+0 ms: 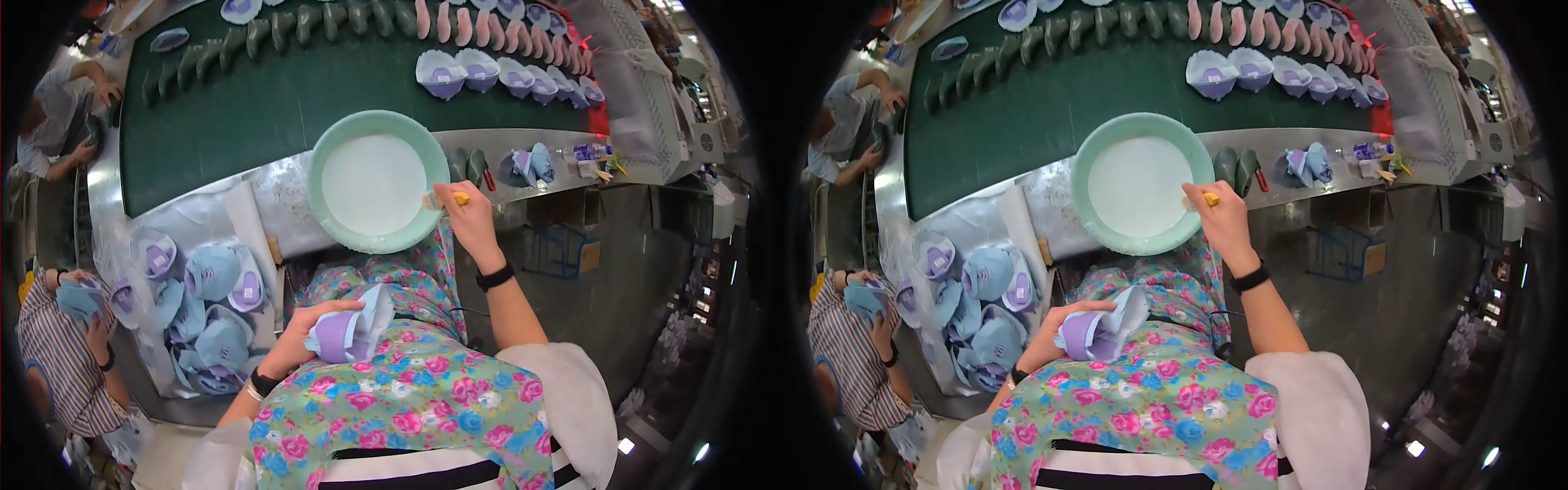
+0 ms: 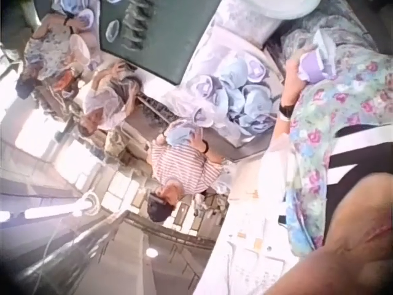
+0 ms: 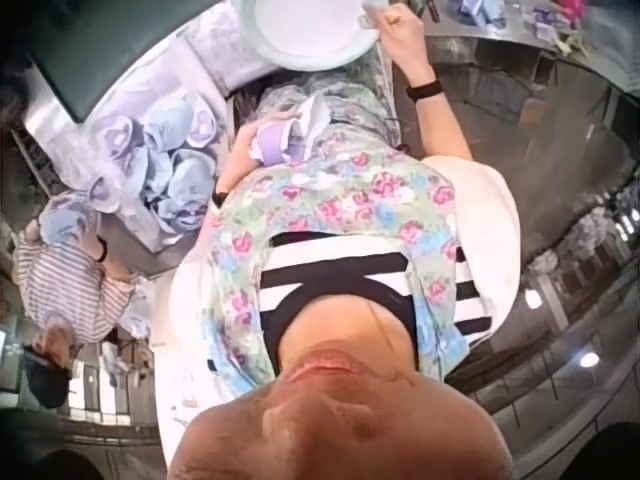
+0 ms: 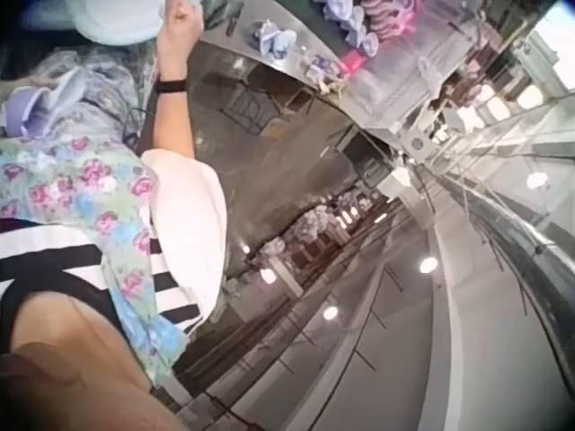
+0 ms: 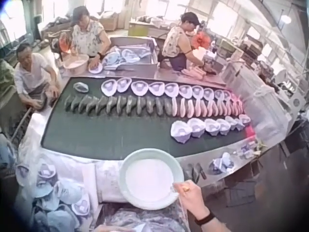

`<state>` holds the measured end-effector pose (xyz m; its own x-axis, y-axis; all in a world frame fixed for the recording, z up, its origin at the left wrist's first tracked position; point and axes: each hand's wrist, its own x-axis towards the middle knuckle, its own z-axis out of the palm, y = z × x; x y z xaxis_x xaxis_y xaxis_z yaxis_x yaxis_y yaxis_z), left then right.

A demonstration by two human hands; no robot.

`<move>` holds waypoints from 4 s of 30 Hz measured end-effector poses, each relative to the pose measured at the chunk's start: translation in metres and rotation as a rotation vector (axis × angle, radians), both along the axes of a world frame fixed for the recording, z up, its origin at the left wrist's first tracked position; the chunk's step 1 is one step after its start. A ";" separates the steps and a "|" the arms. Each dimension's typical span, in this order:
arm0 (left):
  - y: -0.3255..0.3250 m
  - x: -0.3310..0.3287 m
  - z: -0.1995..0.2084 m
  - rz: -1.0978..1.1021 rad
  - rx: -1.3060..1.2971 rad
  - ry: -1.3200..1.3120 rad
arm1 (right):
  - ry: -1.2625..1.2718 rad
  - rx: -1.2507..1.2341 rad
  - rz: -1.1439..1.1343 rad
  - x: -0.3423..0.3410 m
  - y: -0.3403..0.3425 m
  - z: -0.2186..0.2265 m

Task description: Applying white adhesive liquid with a brush to the interior and edges of purple shoe components on a production line.

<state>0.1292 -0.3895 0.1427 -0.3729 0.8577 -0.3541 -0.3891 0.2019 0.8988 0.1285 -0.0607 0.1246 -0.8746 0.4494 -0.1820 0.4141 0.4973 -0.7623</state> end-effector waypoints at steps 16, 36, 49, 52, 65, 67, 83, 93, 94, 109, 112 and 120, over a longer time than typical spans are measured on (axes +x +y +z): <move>0.053 0.019 -0.073 0.929 0.056 -0.676 | 0.064 -0.125 0.176 -0.048 0.026 -0.104; 0.110 -0.025 -0.071 1.012 0.171 -0.369 | -0.128 -0.460 0.199 -0.042 0.040 0.017; 0.048 -0.011 -0.090 0.773 0.810 -0.999 | 0.108 -0.249 0.310 -0.047 0.025 0.050; 0.053 -0.012 -0.066 0.960 0.362 -1.201 | 0.154 -0.374 0.413 -0.046 0.006 0.078; 0.145 -0.020 -0.038 0.614 -0.133 -1.149 | -0.052 -0.242 0.280 -0.014 0.060 0.059; 0.147 -0.025 -0.059 0.645 -0.114 -1.053 | -0.033 -0.311 0.186 0.010 0.089 0.036; 0.427 -0.275 -0.244 1.426 0.163 -0.344 | 0.101 -0.669 -0.422 0.023 0.285 -0.034; 0.278 -0.174 -0.093 0.996 0.169 -0.422 | 0.151 -0.434 -0.114 -0.032 0.268 0.001; 0.228 -0.160 -0.077 1.060 0.021 -0.218 | 0.144 -0.533 -0.104 -0.038 0.261 0.004; -0.200 -0.070 -0.197 0.882 -1.612 0.661 | -0.046 -0.401 0.079 -0.054 -0.002 0.061; -0.192 -0.089 -0.174 1.375 -0.673 -0.127 | -0.042 -0.184 0.274 -0.058 -0.050 0.078; -0.023 -0.079 -0.034 0.765 0.749 -0.839 | 0.432 0.406 0.883 -0.060 -0.158 0.094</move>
